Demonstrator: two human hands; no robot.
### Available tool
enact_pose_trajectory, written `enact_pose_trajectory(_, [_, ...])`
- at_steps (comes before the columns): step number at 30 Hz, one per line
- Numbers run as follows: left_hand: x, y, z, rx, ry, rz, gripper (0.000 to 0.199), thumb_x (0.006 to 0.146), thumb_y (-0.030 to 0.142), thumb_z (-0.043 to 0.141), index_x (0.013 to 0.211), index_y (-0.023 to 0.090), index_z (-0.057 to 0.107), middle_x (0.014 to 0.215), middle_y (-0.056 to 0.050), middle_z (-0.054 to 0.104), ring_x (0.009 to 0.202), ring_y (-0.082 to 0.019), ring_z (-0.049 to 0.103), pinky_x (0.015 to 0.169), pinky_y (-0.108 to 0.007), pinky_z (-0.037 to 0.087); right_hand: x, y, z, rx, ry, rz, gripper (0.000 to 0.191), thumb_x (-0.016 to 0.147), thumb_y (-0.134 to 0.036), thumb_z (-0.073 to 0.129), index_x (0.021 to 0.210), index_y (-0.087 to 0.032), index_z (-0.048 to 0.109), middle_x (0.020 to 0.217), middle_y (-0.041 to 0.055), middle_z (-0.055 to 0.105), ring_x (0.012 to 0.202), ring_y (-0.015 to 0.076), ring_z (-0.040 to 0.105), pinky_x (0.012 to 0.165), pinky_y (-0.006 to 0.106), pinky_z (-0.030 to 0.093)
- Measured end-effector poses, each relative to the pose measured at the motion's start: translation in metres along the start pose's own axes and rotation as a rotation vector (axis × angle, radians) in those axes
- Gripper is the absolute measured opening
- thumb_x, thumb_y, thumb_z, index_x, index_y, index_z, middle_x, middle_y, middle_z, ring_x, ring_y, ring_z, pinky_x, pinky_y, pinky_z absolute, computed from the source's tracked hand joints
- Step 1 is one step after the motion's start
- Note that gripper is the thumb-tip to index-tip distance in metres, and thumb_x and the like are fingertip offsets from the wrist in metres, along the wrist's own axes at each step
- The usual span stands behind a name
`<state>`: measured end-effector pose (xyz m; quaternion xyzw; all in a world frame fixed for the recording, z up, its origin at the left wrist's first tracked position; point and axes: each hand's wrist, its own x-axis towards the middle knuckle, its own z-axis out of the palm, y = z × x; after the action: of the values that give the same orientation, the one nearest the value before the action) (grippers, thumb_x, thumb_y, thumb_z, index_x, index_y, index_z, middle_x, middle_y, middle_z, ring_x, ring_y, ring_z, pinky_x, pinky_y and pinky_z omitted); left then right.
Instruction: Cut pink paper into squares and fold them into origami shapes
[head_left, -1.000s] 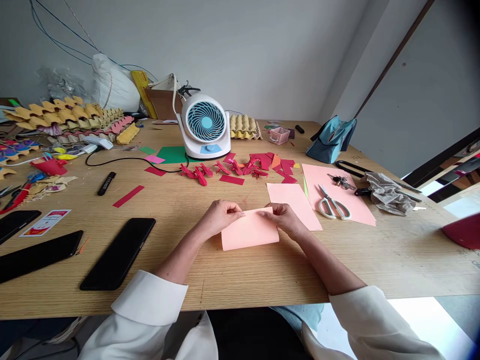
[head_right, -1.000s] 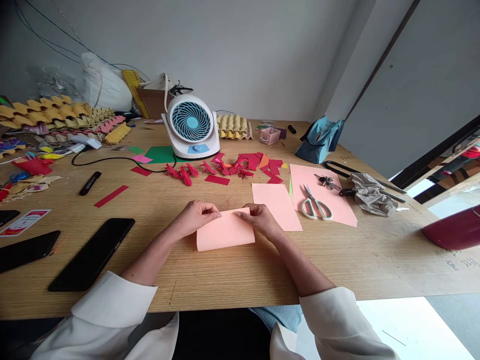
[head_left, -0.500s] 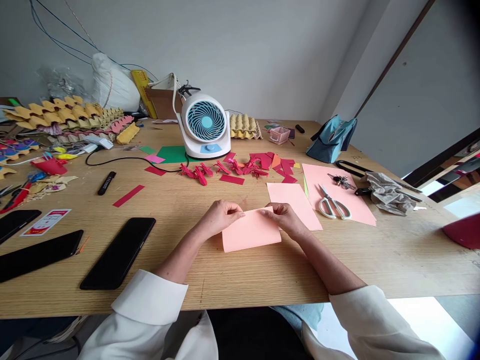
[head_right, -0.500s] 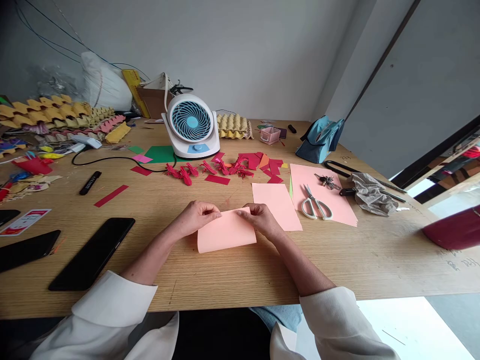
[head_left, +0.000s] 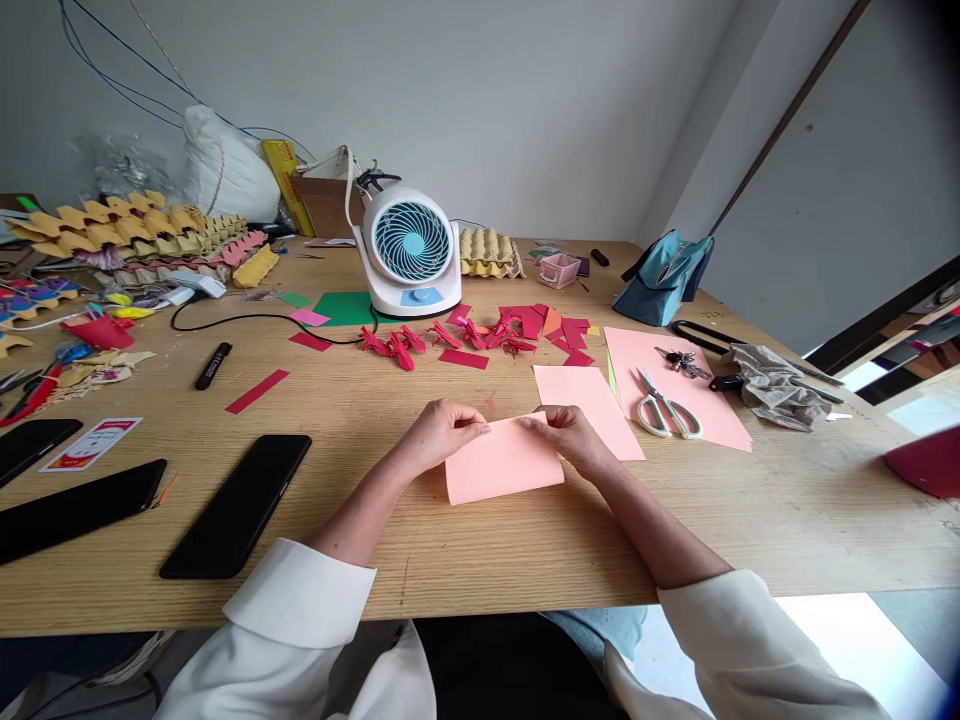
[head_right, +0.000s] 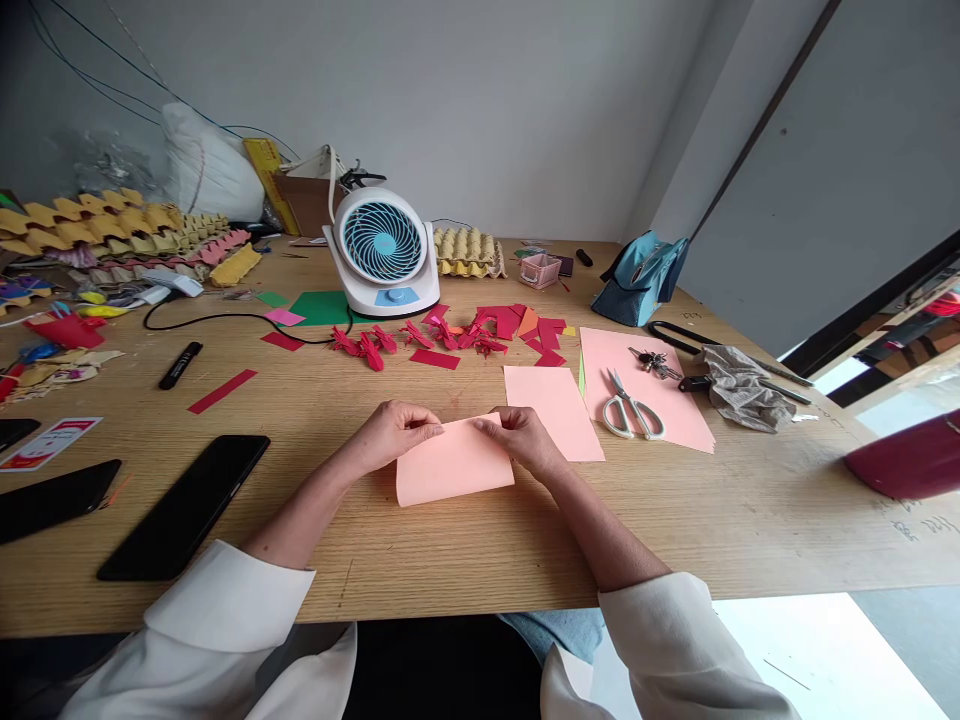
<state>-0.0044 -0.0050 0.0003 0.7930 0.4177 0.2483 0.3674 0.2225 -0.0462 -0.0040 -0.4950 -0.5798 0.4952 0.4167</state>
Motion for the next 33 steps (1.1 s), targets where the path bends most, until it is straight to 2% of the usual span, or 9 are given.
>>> enact_pose_trajectory(14, [0.001,-0.001,0.001,-0.010,0.008,0.011,0.026,0.081,0.037,0.059,0.073,0.015,0.071,0.068,0.000,0.065,0.065,-0.013,0.055,0.057,-0.022,0.036,0.002,0.006,-0.001,0.003,0.026,-0.007,0.056,0.063,-0.067,0.071,0.054,-0.017,0.048,0.053,-0.0036,0.038,0.052,0.0079,0.029,0.047,0.023,0.021])
enact_pose_trajectory(19, [0.000,0.000,0.001,-0.004,0.013,0.001,0.026,0.080,0.037,0.059,0.073,0.015,0.070,0.068,-0.001,0.066,0.064,-0.013,0.055,0.056,-0.022,0.037,0.002,0.005,0.000,0.008,0.018,-0.007,0.052,0.065,-0.064,0.072,0.057,-0.017,0.052,0.055,-0.0030,0.042,0.052,0.0085,0.032,0.047,0.024,0.024])
enact_pose_trajectory(25, [-0.003,0.006,-0.003,-0.045,-0.089,-0.031,0.028,0.080,0.040,0.059,0.071,0.015,0.068,0.066,0.000,0.062,0.061,-0.012,0.052,0.053,-0.021,0.034,-0.002,0.002,-0.009,-0.021,-0.125,0.003,0.043,0.070,-0.056,0.072,0.073,-0.014,0.062,0.064,-0.0010,0.053,0.058,0.0102,0.042,0.051,0.023,0.029])
enact_pose_trajectory(29, [-0.004,0.006,0.000,0.010,-0.154,-0.090,0.026,0.077,0.039,0.060,0.071,0.015,0.070,0.063,0.001,0.062,0.058,-0.012,0.050,0.052,-0.022,0.032,-0.001,0.007,-0.013,-0.218,-0.226,-0.031,0.033,0.076,-0.048,0.067,0.076,-0.015,0.064,0.064,-0.0020,0.051,0.058,0.0101,0.040,0.051,0.023,0.027])
enact_pose_trajectory(33, [-0.004,0.003,0.008,0.157,-0.133,-0.068,0.023,0.079,0.035,0.060,0.068,0.016,0.070,0.058,0.002,0.059,0.056,-0.011,0.048,0.053,-0.023,0.029,-0.002,0.011,-0.009,-0.519,-0.197,-0.098,0.024,0.080,-0.038,0.061,0.069,-0.017,0.063,0.062,-0.0021,0.051,0.058,0.0109,0.040,0.052,0.024,0.027])
